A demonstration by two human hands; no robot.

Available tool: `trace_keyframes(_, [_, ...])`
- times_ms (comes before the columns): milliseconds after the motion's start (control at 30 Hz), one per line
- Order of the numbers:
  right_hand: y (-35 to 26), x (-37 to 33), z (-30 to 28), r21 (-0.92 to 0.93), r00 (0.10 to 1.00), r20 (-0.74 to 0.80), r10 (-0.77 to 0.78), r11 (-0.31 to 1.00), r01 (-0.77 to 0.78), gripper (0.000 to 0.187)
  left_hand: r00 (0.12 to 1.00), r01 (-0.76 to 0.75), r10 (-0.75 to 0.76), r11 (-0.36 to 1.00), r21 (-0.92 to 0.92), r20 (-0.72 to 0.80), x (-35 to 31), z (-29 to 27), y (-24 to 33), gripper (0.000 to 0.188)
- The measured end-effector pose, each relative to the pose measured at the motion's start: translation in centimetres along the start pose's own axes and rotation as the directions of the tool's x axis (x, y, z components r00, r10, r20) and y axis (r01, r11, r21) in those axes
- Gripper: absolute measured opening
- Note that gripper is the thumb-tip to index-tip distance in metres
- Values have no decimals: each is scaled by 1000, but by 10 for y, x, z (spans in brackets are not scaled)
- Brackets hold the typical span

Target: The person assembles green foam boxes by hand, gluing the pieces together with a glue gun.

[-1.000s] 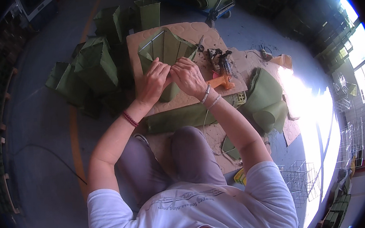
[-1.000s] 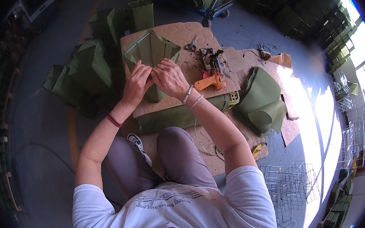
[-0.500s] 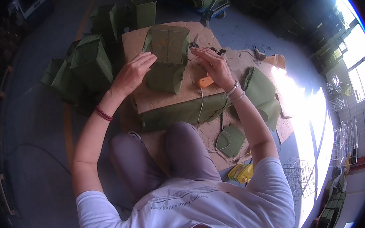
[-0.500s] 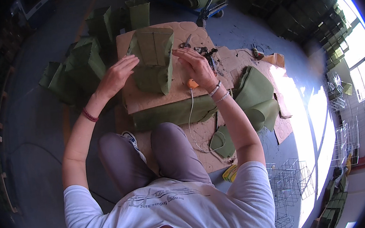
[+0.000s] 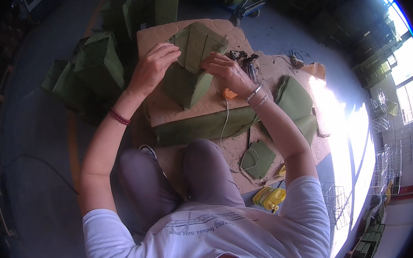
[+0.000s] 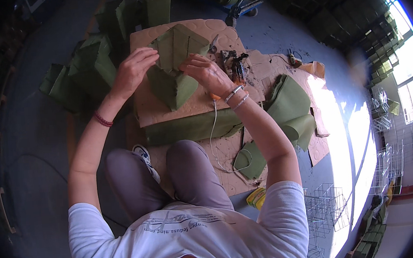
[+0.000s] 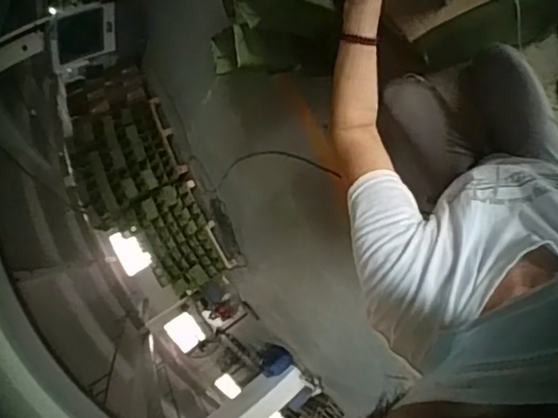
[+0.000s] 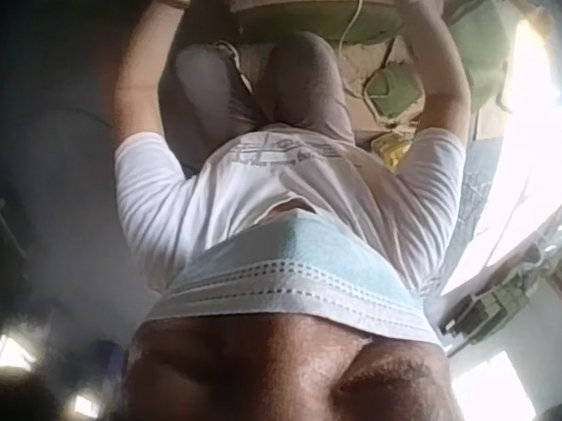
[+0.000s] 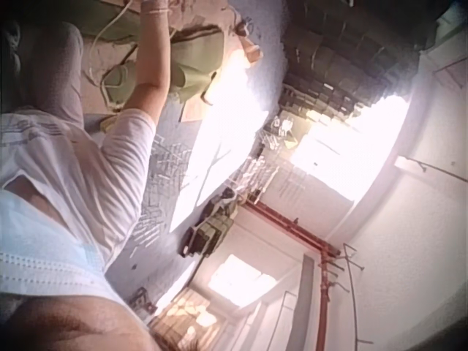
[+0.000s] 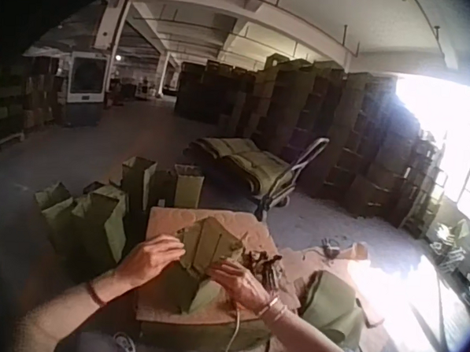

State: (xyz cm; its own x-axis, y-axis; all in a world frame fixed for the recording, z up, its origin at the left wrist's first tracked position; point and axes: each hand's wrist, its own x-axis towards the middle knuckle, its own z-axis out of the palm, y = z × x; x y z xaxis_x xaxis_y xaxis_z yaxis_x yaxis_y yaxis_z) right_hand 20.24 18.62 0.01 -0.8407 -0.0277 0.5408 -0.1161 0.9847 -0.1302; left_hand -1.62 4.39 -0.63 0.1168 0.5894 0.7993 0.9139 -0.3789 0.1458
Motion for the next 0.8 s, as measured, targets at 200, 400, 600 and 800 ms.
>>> trace_keyframes(200, [2,15,-4,32,988,154,-11,999,6,23,992,124,-122,983,138,-21,-11,28,69,18])
trace_keyframes(400, [-7,24,15,217,985,171,6,975,-43,19,976,52,-20,988,-142,215,-8,4,26,10])
trace_keyframes(600, [-6,36,12,189,927,289,240,935,-301,16,959,103,-90,994,-34,268,-4,7,26,9])
trace_keyframes(800, [1,41,12,699,852,-164,498,668,-256,20,993,115,-119,972,205,8,-11,21,55,13])
